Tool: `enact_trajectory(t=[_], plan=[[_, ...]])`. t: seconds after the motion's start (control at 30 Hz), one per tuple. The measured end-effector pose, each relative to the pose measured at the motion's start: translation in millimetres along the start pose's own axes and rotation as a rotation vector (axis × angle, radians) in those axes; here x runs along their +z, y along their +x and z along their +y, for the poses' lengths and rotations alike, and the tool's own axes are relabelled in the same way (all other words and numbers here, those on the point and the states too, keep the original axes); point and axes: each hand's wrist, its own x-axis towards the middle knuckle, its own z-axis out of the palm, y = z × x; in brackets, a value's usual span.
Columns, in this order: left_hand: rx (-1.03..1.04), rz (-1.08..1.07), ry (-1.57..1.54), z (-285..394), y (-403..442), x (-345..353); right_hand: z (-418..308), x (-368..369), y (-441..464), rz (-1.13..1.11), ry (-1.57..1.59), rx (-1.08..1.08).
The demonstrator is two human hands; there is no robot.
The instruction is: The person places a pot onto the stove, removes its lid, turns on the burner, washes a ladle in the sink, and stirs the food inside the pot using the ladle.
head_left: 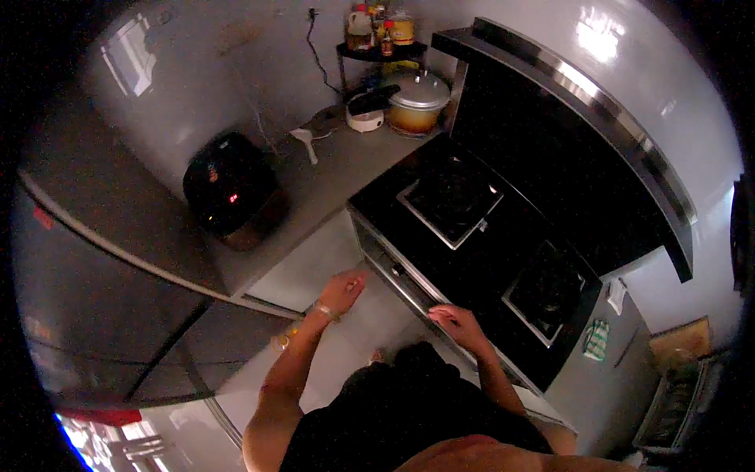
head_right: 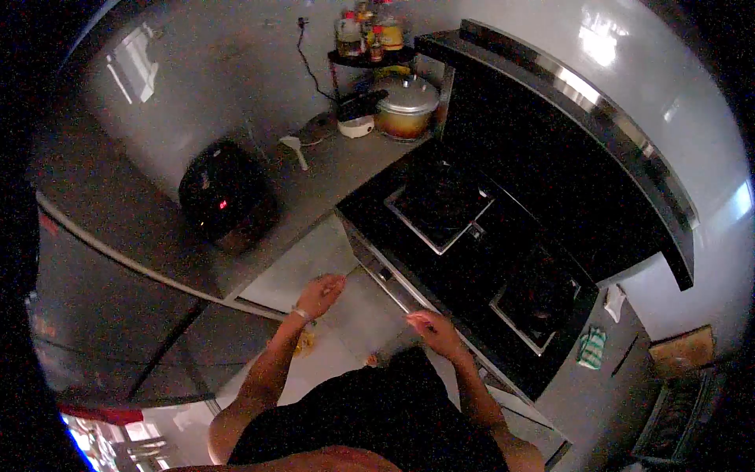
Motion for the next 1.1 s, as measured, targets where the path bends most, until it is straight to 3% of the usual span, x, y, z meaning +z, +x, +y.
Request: enact_trajectory(t=[0.1,0.3,0.47,0.63,0.73,0.83,0.97,1.03,1.1], plan=[[0.302,0.057,0.196,17.6,54.9,1.0,21.6,-13.4,-2.0,0.094,0.033,0.085],[0.308,-0.079,-0.010,53.1,146.4,-15.3,29.8,-40.5,29.4,0.197,-0.056,0.180],[0.250,0.021,0.082,56.8,222.6,-52.8,30.8,-52.2,60.1,0.310,0.047,0.037],[0.282,0.163,-0.082,24.5,342.1,-92.2,24.9,-63.9,68.2,0.408,-0.024,0.181],[0.189,0.295,0.054,-0.4,422.5,-118.3,33.6,-60.4,69.5,0.479,-0.070,0.314],[0.160,0.403,0.434,-44.9,494.1,-121.8,16.0,-58.8,91.8,0.540,0.016,0.420],[-0.114,0.028,0.544,-96.8,567.8,-112.5,33.2,-43.3,129.3,0.619,0.188,0.309],[-0.044,-0.097,0.626,-127.3,603.2,-115.7,32.0,-39.8,150.0,0.571,0.156,0.251],[-0.037,-0.104,0.379,-126.1,596.5,-123.6,28.2,-37.9,166.8,0.526,0.068,0.252]])
